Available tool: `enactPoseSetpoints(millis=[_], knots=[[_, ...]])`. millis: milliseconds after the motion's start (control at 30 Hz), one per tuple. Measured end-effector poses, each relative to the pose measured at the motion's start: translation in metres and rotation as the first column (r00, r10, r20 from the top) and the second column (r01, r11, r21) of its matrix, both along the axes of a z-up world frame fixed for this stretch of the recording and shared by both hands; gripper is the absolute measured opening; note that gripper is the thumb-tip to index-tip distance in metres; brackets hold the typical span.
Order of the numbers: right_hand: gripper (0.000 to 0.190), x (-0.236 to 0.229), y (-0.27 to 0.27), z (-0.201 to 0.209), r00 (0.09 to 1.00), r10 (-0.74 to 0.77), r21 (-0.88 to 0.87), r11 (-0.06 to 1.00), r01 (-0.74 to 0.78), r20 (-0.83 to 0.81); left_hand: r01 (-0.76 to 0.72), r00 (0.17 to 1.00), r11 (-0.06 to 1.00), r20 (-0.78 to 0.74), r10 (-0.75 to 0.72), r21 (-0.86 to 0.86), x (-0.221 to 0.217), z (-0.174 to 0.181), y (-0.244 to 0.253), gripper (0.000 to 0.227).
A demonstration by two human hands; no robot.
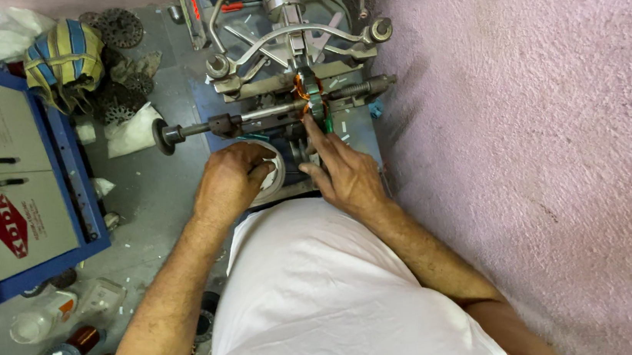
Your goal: The person inserts small white rectangular pieces into slots on a green stator core mounted on a winding machine. They use a green-handled screwdriver to press and adjust the pieces into place. The person repeatedly rotates the stator to access different slots and continues inserting pieces throughout the clip.
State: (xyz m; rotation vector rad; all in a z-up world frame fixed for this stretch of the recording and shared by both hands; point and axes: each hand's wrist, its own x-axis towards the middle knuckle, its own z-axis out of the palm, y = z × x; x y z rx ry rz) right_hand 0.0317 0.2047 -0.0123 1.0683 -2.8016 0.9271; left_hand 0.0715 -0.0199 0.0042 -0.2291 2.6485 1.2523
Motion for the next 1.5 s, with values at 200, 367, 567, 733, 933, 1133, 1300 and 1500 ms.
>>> enactPoseSetpoints(millis=[200, 367, 567, 733, 933, 1133, 1300, 1500], knots=[[0.093, 0.014, -0.015, -0.003, 0.994, -0.094, 0.013, 0.996, 0.093, 0.049, 0.074, 0.992, 0.997, -0.107, -0.074, 0.000, -0.001, 0.005, -0.015, 0.021], [0.099, 0.025, -0.029, -0.005, 0.927, -0.113, -0.145, 0.974, 0.175, 0.356, -0.110, 0.991, 0.974, 0.096, 0.093, 0.199, -0.006, 0.012, -0.026, 0.030], [0.074, 0.038, -0.032, 0.012, 0.748, 0.091, -0.490, 0.806, 0.333, 0.657, -0.249, 0.966, 0.782, 0.205, 0.158, 0.572, -0.013, 0.004, -0.030, 0.019], [0.044, 0.029, -0.035, 0.020, 0.756, 0.032, -0.570, 0.678, 0.464, 0.653, -0.197, 0.979, 0.723, 0.166, 0.115, 0.662, -0.013, 0.009, -0.026, 0.026], [0.023, 0.015, -0.025, 0.028, 0.762, 0.023, -0.501, 0.766, 0.403, 0.648, -0.164, 0.986, 0.644, 0.145, 0.082, 0.748, -0.011, 0.023, -0.010, 0.029], [0.027, 0.012, -0.015, 0.043, 0.770, -0.013, -0.498, 0.755, 0.426, 0.638, -0.175, 0.973, 0.743, 0.228, 0.030, 0.646, -0.012, 0.030, 0.003, 0.021], [0.031, 0.005, 0.005, 0.051, 0.852, -0.014, -0.438, 0.854, 0.282, 0.523, -0.181, 0.982, 0.617, 0.177, 0.069, 0.766, -0.014, 0.030, 0.018, 0.023], [0.026, -0.008, 0.021, 0.048, 0.929, -0.035, -0.432, 0.879, 0.205, 0.369, -0.164, 0.986, 0.617, 0.142, 0.084, 0.770, -0.018, 0.038, 0.037, 0.024]])
